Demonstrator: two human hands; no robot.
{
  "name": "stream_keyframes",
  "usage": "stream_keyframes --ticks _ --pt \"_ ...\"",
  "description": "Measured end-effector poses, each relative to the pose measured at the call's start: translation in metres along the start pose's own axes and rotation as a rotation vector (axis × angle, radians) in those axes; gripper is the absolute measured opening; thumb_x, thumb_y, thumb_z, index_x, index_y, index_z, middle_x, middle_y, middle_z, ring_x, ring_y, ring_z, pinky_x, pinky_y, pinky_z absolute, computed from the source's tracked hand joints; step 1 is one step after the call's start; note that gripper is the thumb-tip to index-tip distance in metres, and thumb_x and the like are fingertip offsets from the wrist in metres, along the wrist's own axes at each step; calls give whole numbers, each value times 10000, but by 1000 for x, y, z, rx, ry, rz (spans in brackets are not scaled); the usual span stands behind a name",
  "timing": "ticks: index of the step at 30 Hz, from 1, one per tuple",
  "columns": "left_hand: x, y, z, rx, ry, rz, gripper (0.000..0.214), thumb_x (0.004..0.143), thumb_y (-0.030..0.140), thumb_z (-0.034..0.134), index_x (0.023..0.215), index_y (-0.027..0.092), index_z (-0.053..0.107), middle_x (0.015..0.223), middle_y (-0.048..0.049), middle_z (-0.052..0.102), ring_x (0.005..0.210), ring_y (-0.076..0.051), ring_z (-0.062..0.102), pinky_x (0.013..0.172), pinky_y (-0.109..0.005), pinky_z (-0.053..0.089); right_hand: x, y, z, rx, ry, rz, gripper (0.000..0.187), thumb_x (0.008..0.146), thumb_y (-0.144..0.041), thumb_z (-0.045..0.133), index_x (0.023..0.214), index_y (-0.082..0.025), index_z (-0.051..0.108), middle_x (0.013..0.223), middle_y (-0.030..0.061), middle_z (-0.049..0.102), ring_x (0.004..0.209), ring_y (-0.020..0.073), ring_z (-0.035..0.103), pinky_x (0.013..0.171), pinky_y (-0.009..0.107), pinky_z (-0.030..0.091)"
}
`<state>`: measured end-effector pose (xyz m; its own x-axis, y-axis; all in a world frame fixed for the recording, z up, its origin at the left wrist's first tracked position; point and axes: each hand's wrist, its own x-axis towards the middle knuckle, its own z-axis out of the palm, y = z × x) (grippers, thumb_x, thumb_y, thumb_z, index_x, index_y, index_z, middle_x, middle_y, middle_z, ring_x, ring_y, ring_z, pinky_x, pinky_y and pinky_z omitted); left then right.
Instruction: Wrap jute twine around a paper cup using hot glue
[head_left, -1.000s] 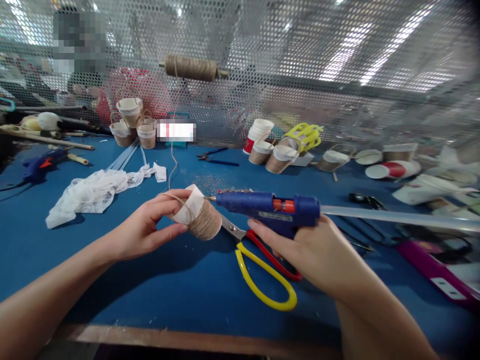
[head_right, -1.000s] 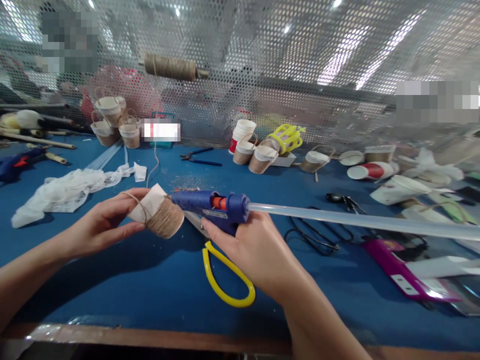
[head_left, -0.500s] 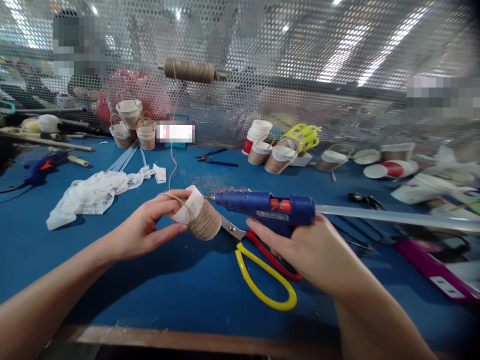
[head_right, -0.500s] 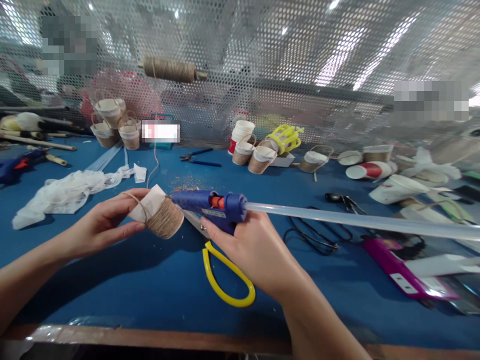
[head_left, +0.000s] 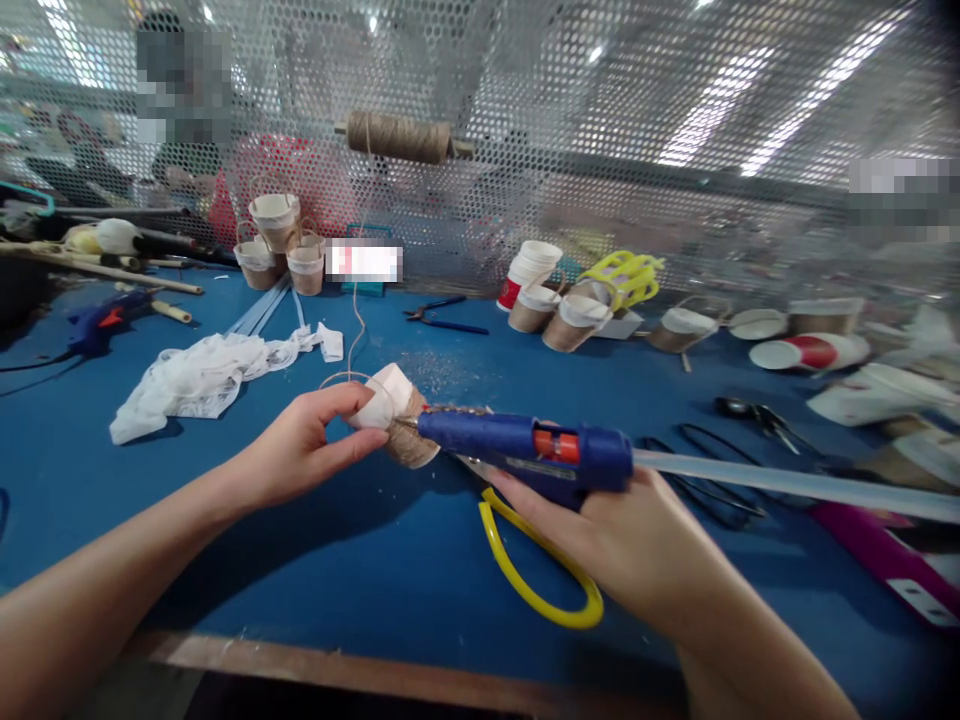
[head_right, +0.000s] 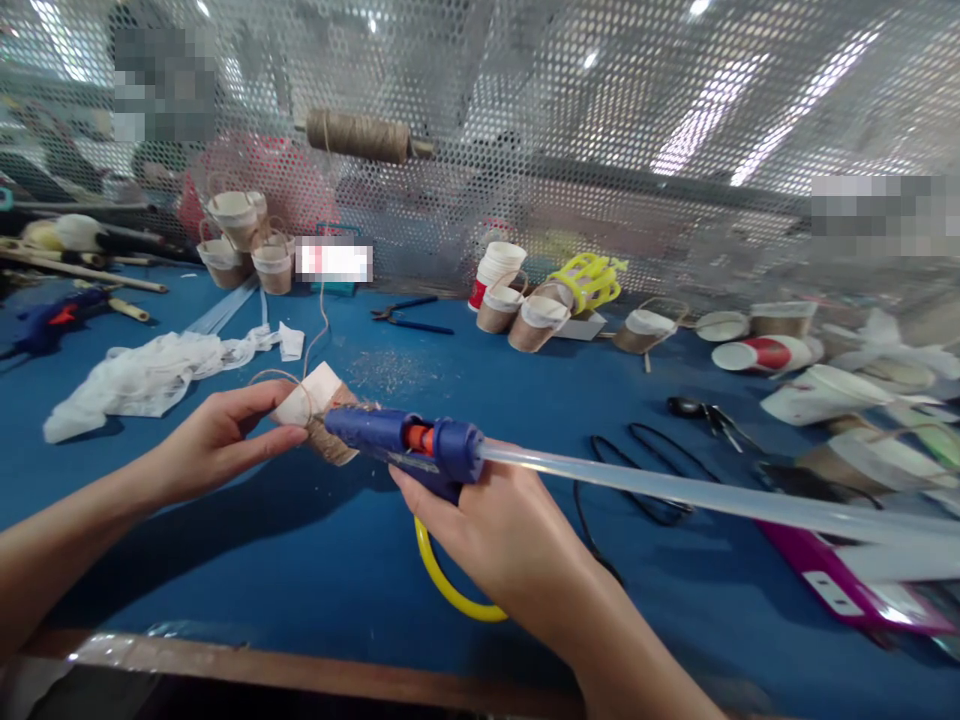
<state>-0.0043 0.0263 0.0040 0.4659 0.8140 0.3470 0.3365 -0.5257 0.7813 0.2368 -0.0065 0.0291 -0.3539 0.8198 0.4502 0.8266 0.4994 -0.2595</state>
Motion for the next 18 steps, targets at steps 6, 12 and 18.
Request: stream_keyframes --ticks 6,12,18 --pt "-1 1 1 46 16 -91 136 808 248 516 794 129 579 714 -4 586 657 -114 503 631 -232 418 3 -6 4 98 -56 5 258 827 -285 412 755 -219 650 652 43 672 555 181 622 496 271 500" --pt "-1 0 1 62 22 -100 141 804 254 514 755 133 567 675 7 569 612 -101 480 595 -221 402 0 3 0 -54 -85 -89 309 838 -262 378 788 -224 681 612 44 654 526 178 603 491 282 483" --pt "-1 0 1 73 20 -106 158 801 275 516 748 134 564 670 5 571 609 -102 477 584 -223 399 -1 7 -1 -138 -91 -158 336 832 -271 350 842 -250 685 663 48 677 583 200 623 520 302 483"
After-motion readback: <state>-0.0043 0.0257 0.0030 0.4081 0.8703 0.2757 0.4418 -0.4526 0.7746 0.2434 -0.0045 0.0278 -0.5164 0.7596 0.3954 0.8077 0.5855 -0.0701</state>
